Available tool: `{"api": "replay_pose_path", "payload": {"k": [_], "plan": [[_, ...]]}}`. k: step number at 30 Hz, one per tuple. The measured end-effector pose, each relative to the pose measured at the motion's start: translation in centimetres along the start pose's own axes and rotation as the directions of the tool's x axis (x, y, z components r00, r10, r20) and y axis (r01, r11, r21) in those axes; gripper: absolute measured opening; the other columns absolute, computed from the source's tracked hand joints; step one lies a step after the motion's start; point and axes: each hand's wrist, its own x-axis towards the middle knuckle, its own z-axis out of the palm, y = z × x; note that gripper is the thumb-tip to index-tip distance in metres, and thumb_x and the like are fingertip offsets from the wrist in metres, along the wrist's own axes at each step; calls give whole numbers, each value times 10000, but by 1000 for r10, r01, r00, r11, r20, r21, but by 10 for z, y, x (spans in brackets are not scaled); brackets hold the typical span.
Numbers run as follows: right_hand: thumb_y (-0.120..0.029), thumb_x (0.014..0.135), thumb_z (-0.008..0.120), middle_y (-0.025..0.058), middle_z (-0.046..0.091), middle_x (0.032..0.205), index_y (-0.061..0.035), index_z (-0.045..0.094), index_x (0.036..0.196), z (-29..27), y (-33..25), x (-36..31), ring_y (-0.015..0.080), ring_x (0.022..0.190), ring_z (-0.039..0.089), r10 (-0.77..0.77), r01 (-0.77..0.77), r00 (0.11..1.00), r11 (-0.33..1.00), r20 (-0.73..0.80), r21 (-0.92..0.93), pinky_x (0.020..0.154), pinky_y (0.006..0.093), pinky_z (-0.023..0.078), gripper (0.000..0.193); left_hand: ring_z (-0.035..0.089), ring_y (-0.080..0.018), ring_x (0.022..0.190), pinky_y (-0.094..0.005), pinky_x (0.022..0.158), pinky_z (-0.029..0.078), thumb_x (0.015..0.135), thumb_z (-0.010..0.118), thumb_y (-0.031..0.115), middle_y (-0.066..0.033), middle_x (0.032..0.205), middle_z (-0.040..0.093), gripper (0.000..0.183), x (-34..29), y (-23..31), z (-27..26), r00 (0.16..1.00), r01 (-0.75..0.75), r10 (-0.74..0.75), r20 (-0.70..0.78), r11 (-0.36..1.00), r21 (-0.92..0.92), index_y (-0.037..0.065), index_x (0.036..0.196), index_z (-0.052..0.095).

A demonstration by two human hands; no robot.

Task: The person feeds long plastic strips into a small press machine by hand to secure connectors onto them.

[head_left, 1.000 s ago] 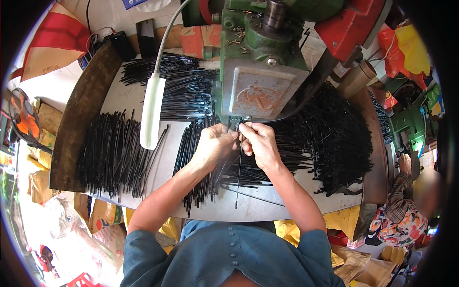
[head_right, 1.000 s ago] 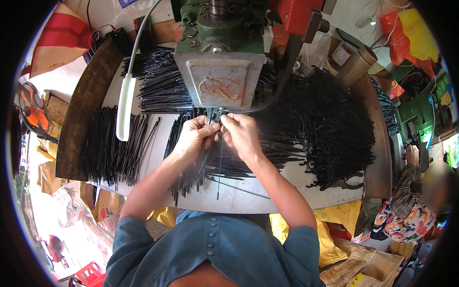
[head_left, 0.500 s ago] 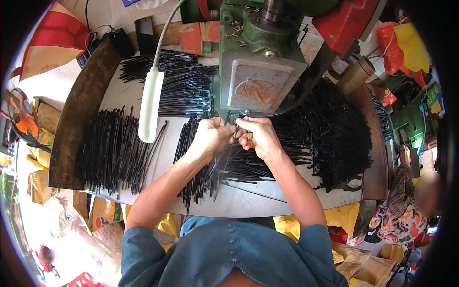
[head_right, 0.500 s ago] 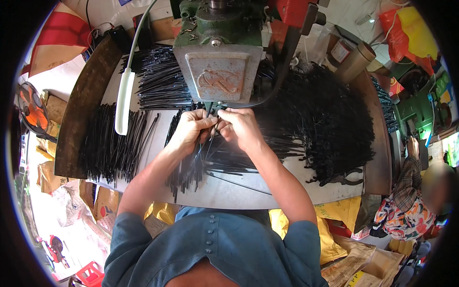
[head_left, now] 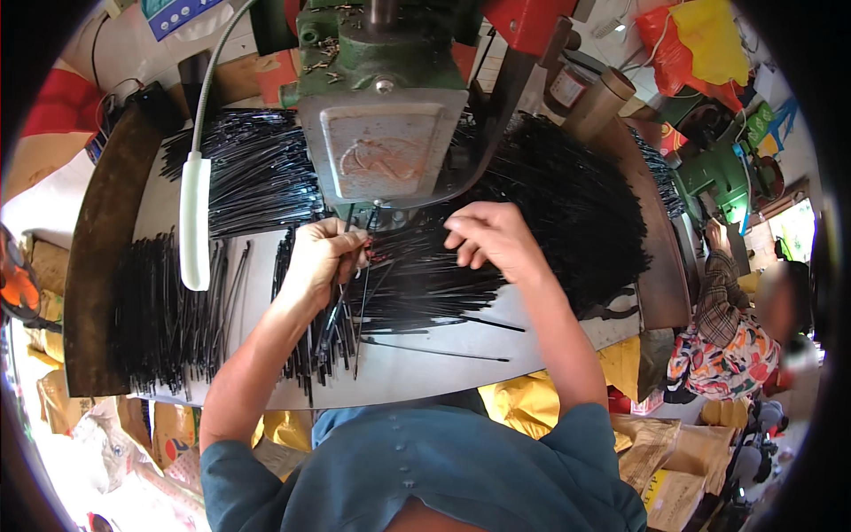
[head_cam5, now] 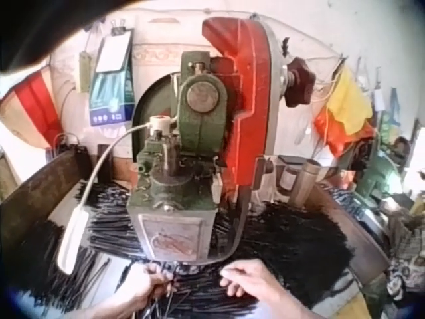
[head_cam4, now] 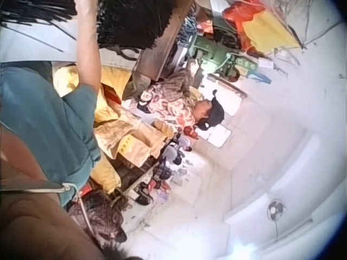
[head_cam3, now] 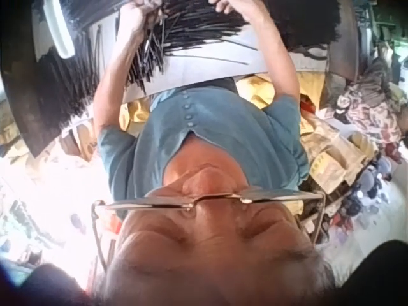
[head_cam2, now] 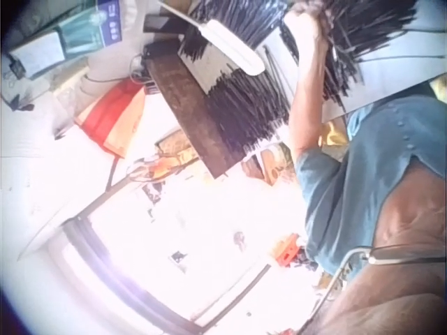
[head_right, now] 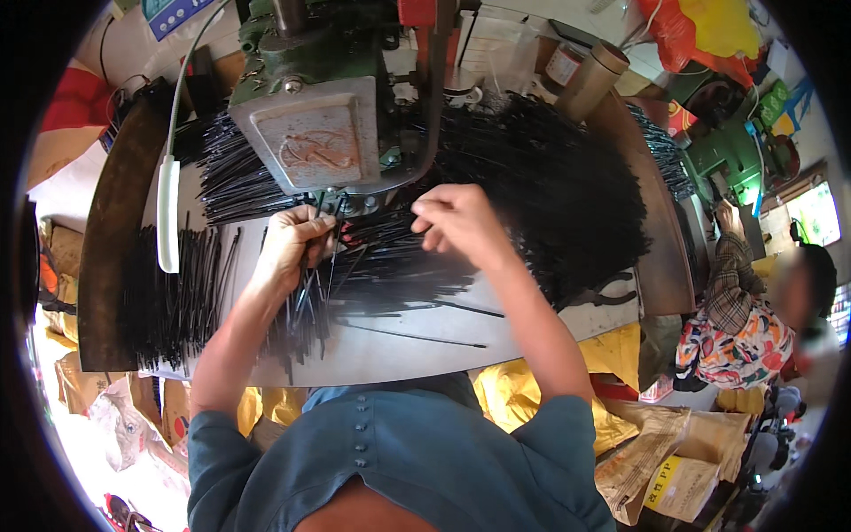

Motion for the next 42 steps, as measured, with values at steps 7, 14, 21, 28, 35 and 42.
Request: {"api": "replay_pose_path", "payload": {"k": [7,14,21,28,35,42], "plan": [[-64,778,520,44,573,661,4,590,829,-54,-1,-28,72,503,517,-100,40,977,952,-188,-303,416,178,386,111,371,-43,347,-165,321,236,741,583,72,-35,537,537,143,-14,29,-20,999,40,-38,-12,948,316,62,621,506],[-116,737,551,125,583,664,-39,607,795,-56,16,-40,236,570,572,-433,176,899,499,-68,-848,545,298,448,111,509,-308,729,-387,647,424,678,609,70,-146,809,512,230,-47,37,-106,861,50,499,101,-282,958,-1,879,522],[-184,754,539,110,578,579,-51,580,740,-29,48,-15,275,493,567,-545,-28,837,43,-47,-999,446,358,457,140,520,-275,692,-351,606,439,680,607,126,-116,723,521,137,-47,15,-6,823,-376,408,396,-131,917,24,741,537],[-90,697,510,141,569,562,6,565,762,-20,62,-1,284,496,574,-517,-118,842,109,-158,-987,421,365,443,128,513,-282,751,-355,656,434,666,599,113,-131,769,529,167,-22,-28,25,851,-401,314,420,-126,907,9,766,515],[-145,764,543,119,561,628,-29,577,730,-33,35,-23,248,523,542,-513,94,822,550,-247,-830,503,304,430,126,523,-286,713,-348,626,432,692,560,42,-148,742,533,82,-20,-26,17,832,-455,395,391,81,887,-8,727,504],[-22,770,525,58,556,666,9,504,939,-2,18,-27,75,492,502,-127,121,992,972,-19,-200,448,196,406,173,475,-76,536,-208,477,390,825,440,17,-33,655,508,38,-20,-5,18,966,-259,229,121,831,493,-5,804,462]]}}
